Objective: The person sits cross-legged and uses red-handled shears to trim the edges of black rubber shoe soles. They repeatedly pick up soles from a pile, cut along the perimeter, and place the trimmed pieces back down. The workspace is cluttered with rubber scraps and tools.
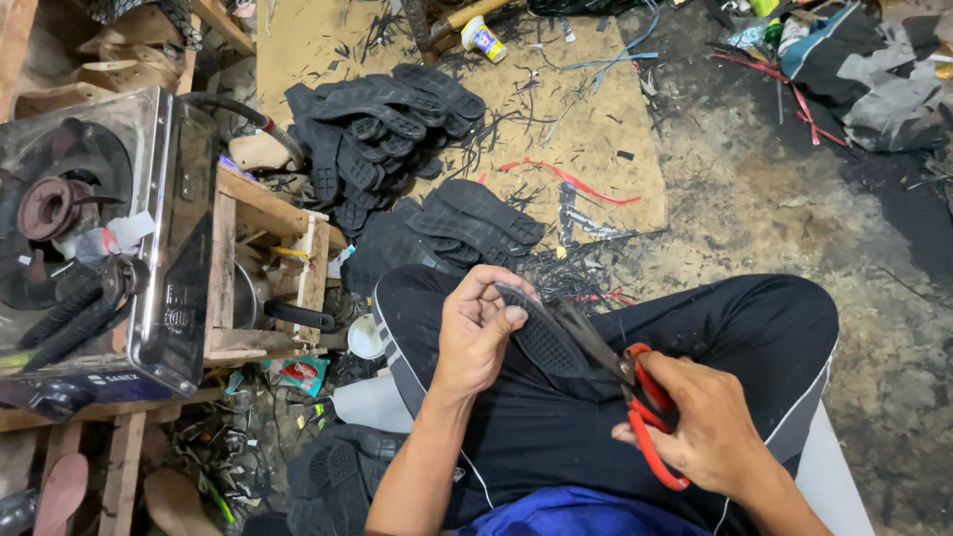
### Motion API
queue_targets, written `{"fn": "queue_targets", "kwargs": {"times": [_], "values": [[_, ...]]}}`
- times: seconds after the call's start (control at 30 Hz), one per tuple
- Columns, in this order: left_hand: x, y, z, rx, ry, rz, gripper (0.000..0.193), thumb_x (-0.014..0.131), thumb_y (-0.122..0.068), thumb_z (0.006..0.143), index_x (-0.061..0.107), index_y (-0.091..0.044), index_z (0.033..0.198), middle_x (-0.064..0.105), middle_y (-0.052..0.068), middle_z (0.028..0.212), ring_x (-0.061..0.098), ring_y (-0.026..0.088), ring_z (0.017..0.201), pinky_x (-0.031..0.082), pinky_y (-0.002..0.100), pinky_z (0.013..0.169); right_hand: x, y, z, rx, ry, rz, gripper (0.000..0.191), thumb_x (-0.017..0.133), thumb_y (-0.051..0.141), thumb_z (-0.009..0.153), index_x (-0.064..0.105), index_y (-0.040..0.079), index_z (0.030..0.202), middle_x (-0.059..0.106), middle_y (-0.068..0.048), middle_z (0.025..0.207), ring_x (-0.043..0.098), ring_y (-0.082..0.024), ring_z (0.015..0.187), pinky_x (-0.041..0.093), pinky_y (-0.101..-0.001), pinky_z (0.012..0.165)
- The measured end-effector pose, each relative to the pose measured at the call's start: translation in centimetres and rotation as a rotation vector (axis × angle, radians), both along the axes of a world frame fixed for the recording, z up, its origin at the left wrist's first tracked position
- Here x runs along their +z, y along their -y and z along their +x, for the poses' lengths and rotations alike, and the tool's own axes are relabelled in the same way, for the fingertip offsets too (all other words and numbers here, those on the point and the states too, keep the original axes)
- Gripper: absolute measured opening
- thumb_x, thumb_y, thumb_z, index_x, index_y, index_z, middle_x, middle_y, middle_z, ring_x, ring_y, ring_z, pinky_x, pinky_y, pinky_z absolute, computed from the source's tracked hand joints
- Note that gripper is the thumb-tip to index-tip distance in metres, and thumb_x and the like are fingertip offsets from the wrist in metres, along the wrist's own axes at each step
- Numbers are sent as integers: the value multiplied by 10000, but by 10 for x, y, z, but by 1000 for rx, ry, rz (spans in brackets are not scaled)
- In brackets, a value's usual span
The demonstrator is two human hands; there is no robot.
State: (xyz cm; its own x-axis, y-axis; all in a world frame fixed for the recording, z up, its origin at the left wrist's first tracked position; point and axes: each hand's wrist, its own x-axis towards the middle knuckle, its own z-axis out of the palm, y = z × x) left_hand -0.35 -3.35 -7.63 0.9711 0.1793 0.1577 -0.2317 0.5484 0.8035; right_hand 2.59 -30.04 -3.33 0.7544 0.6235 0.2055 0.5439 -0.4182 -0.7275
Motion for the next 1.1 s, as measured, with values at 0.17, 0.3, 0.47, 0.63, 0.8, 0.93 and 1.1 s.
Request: {"fn": "queue_targets", "kwargs": {"times": [0.17,0.3,0.47,0.63,0.8,0.93,1.1], "values": [[-3,0,-4,-27,-26,-43,293,745,31,939,584,-12,1180,689,112,1104,667,181,1048,534,309,950,4,-3,-2,-12,6,-109,733,949,456,448,666,57,994,632,-114,642,628,-347,601,491,-420,576],[-2,1,-5,-43,-11,-45,282,738,32,949,586,-17,1181,687,112,1100,671,186,1057,544,337,989,-1,-2,-2,-7,0,-91,694,952,469,450,657,50,919,604,-116,596,608,-349,561,483,-412,579],[0,-2,-6,-82,-6,-35,278,731,49,950,587,-17,1178,696,116,1081,685,191,1033,554,345,976,-5,5,1,50,-338,-151,617,964,438,598,631,48,940,520,-125,544,517,-306,502,433,-393,597],[1,-3,-7,-77,-26,39,273,711,62,945,603,-6,1186,700,108,1091,687,178,1038,557,327,973,-14,10,3,156,-589,-51,418,898,248,677,558,27,777,489,-104,515,475,-210,460,381,-367,468],[6,-3,-10,-70,-124,103,294,712,65,946,622,30,1224,700,81,1094,661,114,983,543,251,858,-26,10,2,163,-802,117,268,787,240,832,588,62,854,644,-6,585,752,-95,582,549,-273,540],[19,-2,-13,-77,-136,184,314,707,54,942,629,36,1246,706,67,1091,665,99,991,557,240,872,-25,9,2,-34,-601,-35,358,873,173,668,634,38,898,524,-52,529,493,-103,489,398,-281,461],[42,11,-17,-86,-164,302,322,701,46,934,640,22,1250,718,60,1098,670,101,1009,549,234,893,-15,-1,1,-206,-536,297,297,859,61,734,643,29,935,632,-8,720,522,-48,623,418,-225,539]]}}
